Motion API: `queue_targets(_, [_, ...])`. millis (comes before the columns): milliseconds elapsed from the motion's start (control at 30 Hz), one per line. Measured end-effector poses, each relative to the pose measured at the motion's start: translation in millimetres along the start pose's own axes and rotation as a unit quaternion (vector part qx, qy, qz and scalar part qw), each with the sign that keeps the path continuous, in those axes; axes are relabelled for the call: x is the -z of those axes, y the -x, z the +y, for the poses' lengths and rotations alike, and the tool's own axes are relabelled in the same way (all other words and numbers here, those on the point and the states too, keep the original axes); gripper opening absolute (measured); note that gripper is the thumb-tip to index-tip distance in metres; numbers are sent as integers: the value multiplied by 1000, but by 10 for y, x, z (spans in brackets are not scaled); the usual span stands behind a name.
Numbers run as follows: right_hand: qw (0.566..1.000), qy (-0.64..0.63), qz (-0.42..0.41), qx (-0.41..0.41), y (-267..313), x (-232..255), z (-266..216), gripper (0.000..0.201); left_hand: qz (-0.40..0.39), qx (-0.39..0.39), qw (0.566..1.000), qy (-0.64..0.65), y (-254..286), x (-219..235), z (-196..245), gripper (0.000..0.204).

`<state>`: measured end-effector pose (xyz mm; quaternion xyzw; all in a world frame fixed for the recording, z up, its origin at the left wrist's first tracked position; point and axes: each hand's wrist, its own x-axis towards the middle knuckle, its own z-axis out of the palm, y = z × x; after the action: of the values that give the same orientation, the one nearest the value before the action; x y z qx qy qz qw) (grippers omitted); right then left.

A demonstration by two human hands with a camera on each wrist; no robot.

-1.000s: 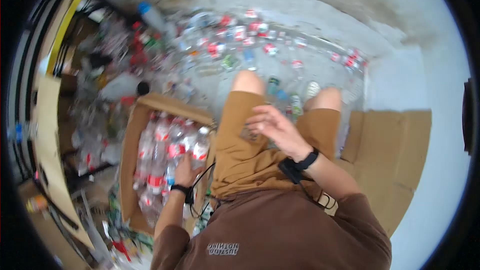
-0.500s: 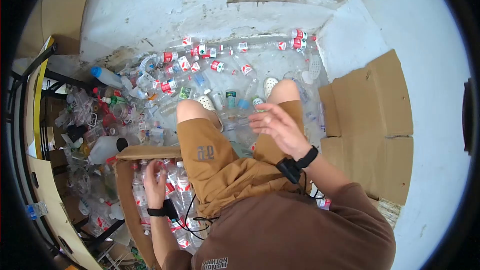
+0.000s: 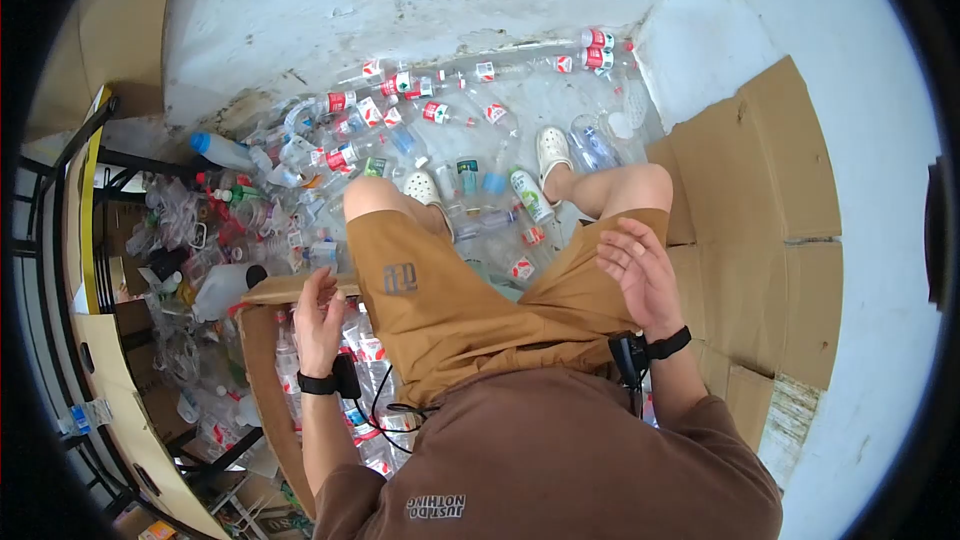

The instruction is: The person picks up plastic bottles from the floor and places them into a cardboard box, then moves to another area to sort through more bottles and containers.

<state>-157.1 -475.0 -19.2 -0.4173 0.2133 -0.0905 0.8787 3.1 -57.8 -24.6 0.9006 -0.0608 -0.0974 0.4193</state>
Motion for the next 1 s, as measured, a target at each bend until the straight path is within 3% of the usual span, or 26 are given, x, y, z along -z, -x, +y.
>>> queue_targets(200, [1000, -6, 16, -9, -31, 6, 19, 38, -26, 35, 998, 38, -71, -53, 119, 39])
queue_targets(400, [998, 37, 28, -48, -294, 27, 103, 34, -26, -35, 999, 30, -395, -91, 144, 39])
queue_targets(600, [972, 84, 23, -218, -1163, 65, 473, 28, -64, -50, 995, 54, -941, -333, 500, 37])
queue_targets(667, [928, 134, 11, -346, -1586, 189, 743, 27, -105, -28, 991, 73, -1065, -406, 519, 39])
queue_targets(700, [926, 132, 14, -355, -1758, 254, 897, 27, -110, -19, 991, 71, -1113, -423, 521, 39])
queue_targets(767, [886, 222, 16, -407, -2072, 416, 1242, 27, -160, -73, 983, -58, -1202, -437, 526, 44])
queue_targets(900, [828, 340, -57, -442, -2495, 1008, 2070, 33, -173, -43, 983, -39, -1319, -442, 512, 49])
queue_targets(967, [684, 570, -126, -438, -2605, 1213, 2386, 41, -168, 3, 985, -35, -1345, -455, 500, 52])
queue_targets(1000, [682, 567, -130, -444, -2606, 1358, 2564, 41, -167, 3, 985, -34, -1365, -449, 476, 52])
